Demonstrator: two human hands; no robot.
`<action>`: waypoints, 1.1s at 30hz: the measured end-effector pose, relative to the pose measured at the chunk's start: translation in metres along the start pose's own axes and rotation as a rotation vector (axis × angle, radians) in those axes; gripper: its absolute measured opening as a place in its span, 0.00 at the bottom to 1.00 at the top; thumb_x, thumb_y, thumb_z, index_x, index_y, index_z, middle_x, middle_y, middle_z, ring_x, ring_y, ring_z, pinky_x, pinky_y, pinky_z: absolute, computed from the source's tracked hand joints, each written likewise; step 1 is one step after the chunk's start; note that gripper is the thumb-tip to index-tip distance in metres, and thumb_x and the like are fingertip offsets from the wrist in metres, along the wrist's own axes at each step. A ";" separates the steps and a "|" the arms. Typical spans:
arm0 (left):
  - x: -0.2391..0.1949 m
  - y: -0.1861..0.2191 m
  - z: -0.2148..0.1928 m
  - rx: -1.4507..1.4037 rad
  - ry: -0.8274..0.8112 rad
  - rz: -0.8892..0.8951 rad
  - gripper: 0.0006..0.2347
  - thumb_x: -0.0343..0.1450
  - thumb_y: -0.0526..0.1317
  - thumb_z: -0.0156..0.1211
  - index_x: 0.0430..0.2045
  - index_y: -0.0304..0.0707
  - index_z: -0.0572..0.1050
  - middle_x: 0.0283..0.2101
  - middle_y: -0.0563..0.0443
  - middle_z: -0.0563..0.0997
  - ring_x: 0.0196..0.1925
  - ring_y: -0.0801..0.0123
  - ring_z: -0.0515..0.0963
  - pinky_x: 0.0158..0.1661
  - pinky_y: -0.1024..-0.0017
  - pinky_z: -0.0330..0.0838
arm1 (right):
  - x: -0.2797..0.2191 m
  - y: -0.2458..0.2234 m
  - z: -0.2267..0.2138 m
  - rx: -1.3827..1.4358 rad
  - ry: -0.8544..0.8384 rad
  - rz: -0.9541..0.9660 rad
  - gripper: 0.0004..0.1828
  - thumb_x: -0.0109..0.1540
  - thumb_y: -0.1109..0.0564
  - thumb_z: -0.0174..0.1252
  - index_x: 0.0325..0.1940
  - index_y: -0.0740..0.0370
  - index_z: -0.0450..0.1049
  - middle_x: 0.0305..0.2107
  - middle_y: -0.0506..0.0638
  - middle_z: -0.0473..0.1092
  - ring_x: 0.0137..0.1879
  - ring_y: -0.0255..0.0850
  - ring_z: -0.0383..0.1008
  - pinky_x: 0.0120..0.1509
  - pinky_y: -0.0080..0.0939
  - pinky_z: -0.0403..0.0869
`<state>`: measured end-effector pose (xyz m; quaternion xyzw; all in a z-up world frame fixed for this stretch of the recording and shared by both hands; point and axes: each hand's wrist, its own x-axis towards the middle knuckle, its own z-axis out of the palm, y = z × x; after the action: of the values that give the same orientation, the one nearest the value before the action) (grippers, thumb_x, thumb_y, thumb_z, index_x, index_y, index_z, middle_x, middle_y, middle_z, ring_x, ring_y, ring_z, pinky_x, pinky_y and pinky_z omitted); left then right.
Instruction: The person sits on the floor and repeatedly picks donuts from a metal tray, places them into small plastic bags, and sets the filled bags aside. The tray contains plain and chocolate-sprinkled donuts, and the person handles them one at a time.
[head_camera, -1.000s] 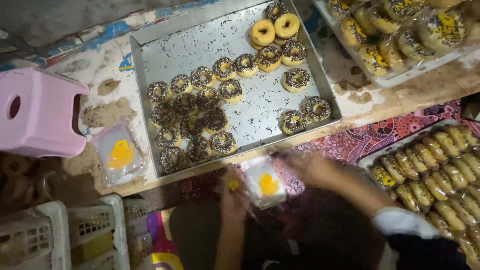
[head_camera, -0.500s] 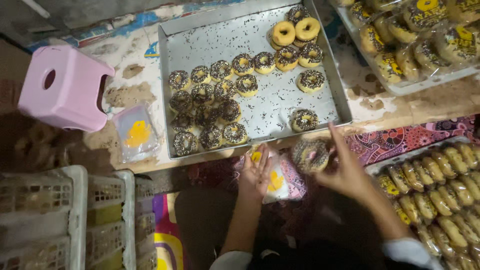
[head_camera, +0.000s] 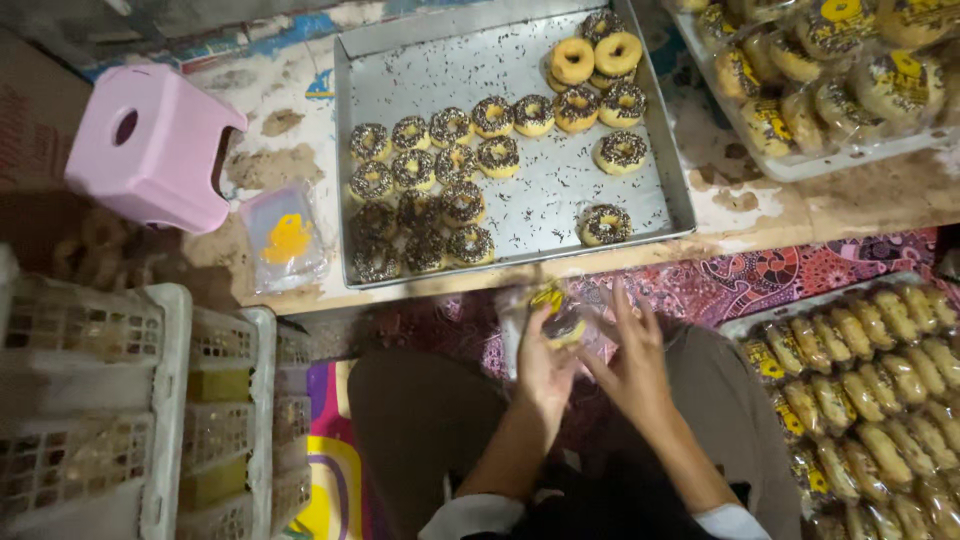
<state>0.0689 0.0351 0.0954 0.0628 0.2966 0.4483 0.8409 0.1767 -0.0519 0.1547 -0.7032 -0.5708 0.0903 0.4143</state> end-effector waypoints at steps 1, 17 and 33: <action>0.000 0.004 0.003 -0.049 -0.042 0.003 0.19 0.71 0.39 0.59 0.58 0.40 0.70 0.49 0.48 0.80 0.45 0.68 0.84 0.44 0.70 0.82 | 0.002 0.003 0.000 -0.051 0.030 -0.047 0.50 0.55 0.55 0.70 0.78 0.57 0.52 0.54 0.50 0.74 0.69 0.52 0.71 0.82 0.65 0.51; -0.082 0.041 -0.002 1.233 -0.551 0.322 0.10 0.78 0.36 0.51 0.46 0.28 0.76 0.40 0.38 0.82 0.42 0.52 0.83 0.44 0.61 0.77 | 0.014 -0.039 -0.074 -0.362 -0.279 -0.536 0.15 0.53 0.54 0.66 0.42 0.57 0.83 0.31 0.51 0.73 0.39 0.47 0.73 0.42 0.49 0.72; -0.107 0.062 -0.013 0.644 -0.241 -0.081 0.10 0.76 0.40 0.52 0.45 0.39 0.79 0.48 0.49 0.83 0.56 0.62 0.79 0.60 0.61 0.71 | -0.087 -0.006 0.041 1.007 -0.505 0.585 0.22 0.54 0.60 0.70 0.51 0.66 0.78 0.39 0.53 0.79 0.47 0.40 0.77 0.55 0.46 0.75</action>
<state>-0.0281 -0.0153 0.1550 0.3659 0.3236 0.2874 0.8239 0.1190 -0.1087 0.1029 -0.5060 -0.3225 0.6203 0.5051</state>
